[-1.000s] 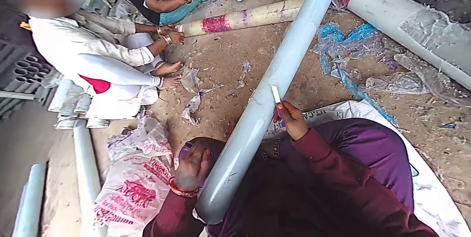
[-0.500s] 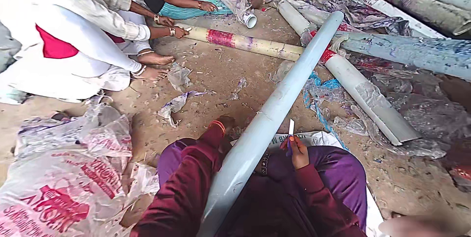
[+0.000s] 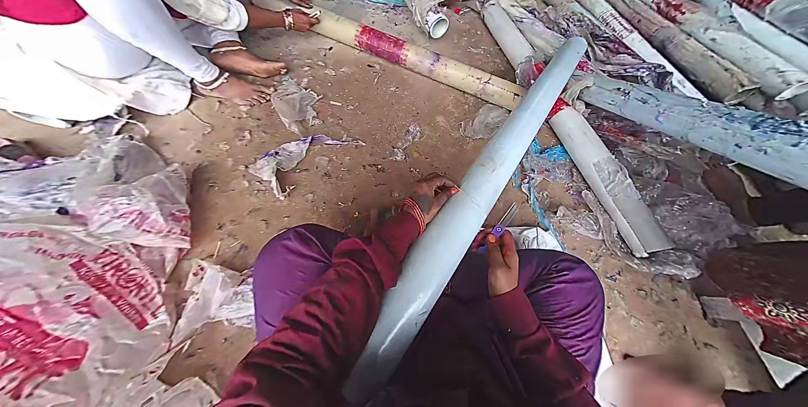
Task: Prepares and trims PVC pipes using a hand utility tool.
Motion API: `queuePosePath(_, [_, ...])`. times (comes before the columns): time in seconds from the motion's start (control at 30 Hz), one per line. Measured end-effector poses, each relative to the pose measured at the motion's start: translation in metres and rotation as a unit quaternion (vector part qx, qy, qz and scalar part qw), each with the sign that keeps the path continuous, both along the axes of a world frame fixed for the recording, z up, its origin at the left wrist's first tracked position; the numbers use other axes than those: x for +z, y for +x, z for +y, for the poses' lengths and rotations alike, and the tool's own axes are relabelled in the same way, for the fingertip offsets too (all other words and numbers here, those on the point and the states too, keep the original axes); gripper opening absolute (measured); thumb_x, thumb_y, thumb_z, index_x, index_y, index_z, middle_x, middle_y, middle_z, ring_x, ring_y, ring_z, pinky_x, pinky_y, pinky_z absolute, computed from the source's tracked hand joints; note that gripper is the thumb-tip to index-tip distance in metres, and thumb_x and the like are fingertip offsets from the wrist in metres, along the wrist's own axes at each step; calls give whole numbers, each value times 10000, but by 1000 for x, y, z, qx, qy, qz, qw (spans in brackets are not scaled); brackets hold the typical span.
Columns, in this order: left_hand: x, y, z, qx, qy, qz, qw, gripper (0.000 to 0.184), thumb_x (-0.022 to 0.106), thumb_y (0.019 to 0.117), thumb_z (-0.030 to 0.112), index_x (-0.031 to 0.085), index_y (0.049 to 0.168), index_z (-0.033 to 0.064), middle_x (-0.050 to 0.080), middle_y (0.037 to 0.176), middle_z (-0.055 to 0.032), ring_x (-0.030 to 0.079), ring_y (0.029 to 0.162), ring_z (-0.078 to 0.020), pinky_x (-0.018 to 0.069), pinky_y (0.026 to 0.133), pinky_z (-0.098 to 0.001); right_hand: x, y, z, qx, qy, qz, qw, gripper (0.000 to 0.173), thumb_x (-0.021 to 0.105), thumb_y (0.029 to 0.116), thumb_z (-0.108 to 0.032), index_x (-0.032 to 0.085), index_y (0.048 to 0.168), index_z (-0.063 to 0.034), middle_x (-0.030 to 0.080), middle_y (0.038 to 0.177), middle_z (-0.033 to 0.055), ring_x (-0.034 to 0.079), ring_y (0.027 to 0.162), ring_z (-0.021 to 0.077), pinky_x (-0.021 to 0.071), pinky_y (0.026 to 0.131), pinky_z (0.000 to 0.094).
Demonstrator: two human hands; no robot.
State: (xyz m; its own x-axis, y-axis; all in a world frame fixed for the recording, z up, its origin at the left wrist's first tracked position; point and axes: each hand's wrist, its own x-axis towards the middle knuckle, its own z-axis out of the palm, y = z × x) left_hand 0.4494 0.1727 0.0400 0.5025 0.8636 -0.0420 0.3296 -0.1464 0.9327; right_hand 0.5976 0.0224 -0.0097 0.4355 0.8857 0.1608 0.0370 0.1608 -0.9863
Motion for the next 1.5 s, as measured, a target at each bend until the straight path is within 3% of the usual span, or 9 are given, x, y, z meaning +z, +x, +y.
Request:
queuePosePath(0.33, [3,-41,9,154,-14,-298,942,170,495,1034,13,633,1117,-43,724,902,15,698,808,-23,592,798,-220,-19,15,-9,-29,-46,0,999,196,351,1024,-60,502,1120,21,645,818,-71,659,715,23,587,707,216])
queuePosePath(0.57, [10,-77,29,260,-71,108,957,266,697,968,141,692,1176,-24,729,1103,-183,703,1017,-271,519,970,-456,-24,17,-9,-14,-68,-23,997,233,354,1026,-58,499,1152,74,639,824,-45,654,721,31,583,710,226])
queuePosePath(0.7, [6,-70,26,193,-31,162,967,388,759,918,84,614,1258,-35,535,1400,-264,569,1272,-372,454,1090,-477,-27,12,-15,7,-63,-69,996,286,371,1029,-72,501,1174,138,649,863,-7,649,757,22,569,735,216])
queuePosePath(0.87, [-5,-69,26,187,-24,200,962,329,598,1046,279,672,1215,6,725,964,-195,696,925,-357,510,906,-562,-24,-3,-28,-6,-84,-146,986,353,447,1025,-78,547,1223,197,681,1021,191,677,858,74,562,789,234])
queuePosePath(0.93, [-2,-69,24,197,-6,234,952,372,661,994,187,641,1363,146,648,1323,-202,509,1347,-426,350,1127,-624,-26,-7,-28,-5,-84,-155,984,364,469,1013,-97,565,1207,196,679,1023,215,677,885,89,558,821,242])
queuePosePath(1.0, [9,-72,22,156,-27,278,947,679,707,915,105,482,1531,283,157,1690,-213,29,1563,-466,41,1213,-680,-27,-10,-26,5,-88,-135,987,386,482,1000,-98,557,1224,206,682,1024,221,671,886,76,546,827,235])
queuePosePath(1.07, [4,-73,19,183,-22,253,950,625,747,888,126,556,1472,245,329,1611,-228,264,1500,-452,266,1182,-614,-26,-12,-27,18,-99,-102,990,399,472,999,-96,523,1254,207,663,1061,210,650,921,30,528,853,195])
queuePosePath(1.17, [12,-74,15,213,-39,149,965,344,617,1006,128,601,1326,1,649,1196,-235,626,1106,-338,480,1001,-464,-23,-15,-30,18,-98,-48,994,419,475,995,-85,487,1285,217,642,1118,201,622,978,-5,501,887,162])
queuePosePath(1.5, [9,-60,-12,50,-146,115,981,419,484,1088,171,487,1443,-51,630,1317,-251,615,1238,-305,440,1101,-419,-28,-16,-34,18,-63,61,996,334,473,967,-132,516,1222,79,646,979,-33,657,874,-28,570,815,192])
